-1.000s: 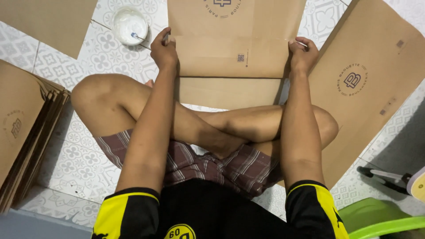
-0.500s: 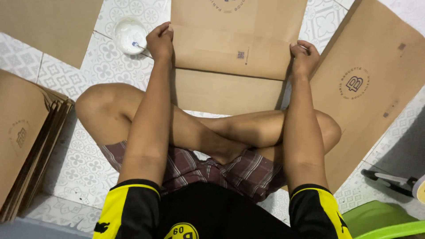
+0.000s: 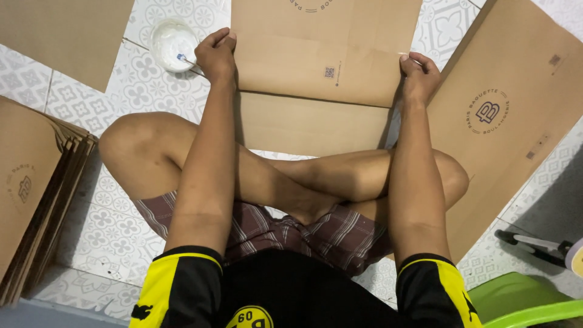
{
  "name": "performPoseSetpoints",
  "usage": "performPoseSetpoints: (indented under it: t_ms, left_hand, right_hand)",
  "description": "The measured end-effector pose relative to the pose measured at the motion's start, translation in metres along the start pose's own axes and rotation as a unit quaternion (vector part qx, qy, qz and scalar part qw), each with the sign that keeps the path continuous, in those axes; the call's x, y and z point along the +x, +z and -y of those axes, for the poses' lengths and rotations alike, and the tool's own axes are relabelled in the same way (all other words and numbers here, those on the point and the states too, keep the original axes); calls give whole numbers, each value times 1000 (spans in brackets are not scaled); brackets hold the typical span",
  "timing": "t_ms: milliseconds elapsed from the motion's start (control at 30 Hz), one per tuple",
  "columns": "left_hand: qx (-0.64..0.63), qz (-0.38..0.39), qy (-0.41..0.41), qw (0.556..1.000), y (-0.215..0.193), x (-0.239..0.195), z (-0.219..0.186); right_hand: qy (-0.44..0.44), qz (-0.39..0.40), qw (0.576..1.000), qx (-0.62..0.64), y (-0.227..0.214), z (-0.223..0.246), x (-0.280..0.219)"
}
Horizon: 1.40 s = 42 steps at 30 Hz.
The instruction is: The person sits on the floor and folds a flat cardboard sheet into a bag shape. They use a small brush to apply glue from a white bowl onto the cardboard flaps and press them together to secure the bag's structure.
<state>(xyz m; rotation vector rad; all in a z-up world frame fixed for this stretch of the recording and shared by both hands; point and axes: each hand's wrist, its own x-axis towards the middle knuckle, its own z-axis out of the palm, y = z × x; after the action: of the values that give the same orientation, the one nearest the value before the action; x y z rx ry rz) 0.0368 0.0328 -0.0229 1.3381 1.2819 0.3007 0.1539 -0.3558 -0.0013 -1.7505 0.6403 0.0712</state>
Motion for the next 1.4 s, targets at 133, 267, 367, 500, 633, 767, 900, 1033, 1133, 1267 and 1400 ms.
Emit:
performPoseSetpoints:
  t_ms: [133,267,367,500,633,767,900,1033,1133,1267,1400]
  left_hand:
    - [-11,-4,-42,999,-2,-13,-16]
    - [-53,-10,-47,997,1,-9,-12]
    - [-73,-10,-51,996,0,-9,-11]
    - [-118,-5,-56,991,1,-10,-12]
    - [-93,-25,-13,995,5,-2,2]
    - [-62,-28,-25,997,2,-12,-9]
    - [57,-49,48,996,11,16,21]
    - [23,-53,59,997,9,7,12]
    - [24,-44,59,997,7,2,10]
    - [8,-47,28,998,5,-8,-3]
    - [0,-44,11,999,5,-12,-6]
  right_hand:
    - [26,-3,1000,17,1,7,-6]
    - [21,0,1000,8,0,3,-2]
    - [22,3,1000,-1,0,-1,2]
    - [26,2,1000,2,2,-1,3]
    - [21,-4,1000,-2,2,5,-4]
    - [27,-8,999,-27,3,15,-13]
    - [-8,-10,1000,-24,-1,-9,9]
    - [2,-11,999,-35,1,7,-4]
    - [16,-9,998,-62,0,12,-10]
    - [3,-8,997,-72,4,13,-8]
    - [36,-16,996,-85,3,25,-19]
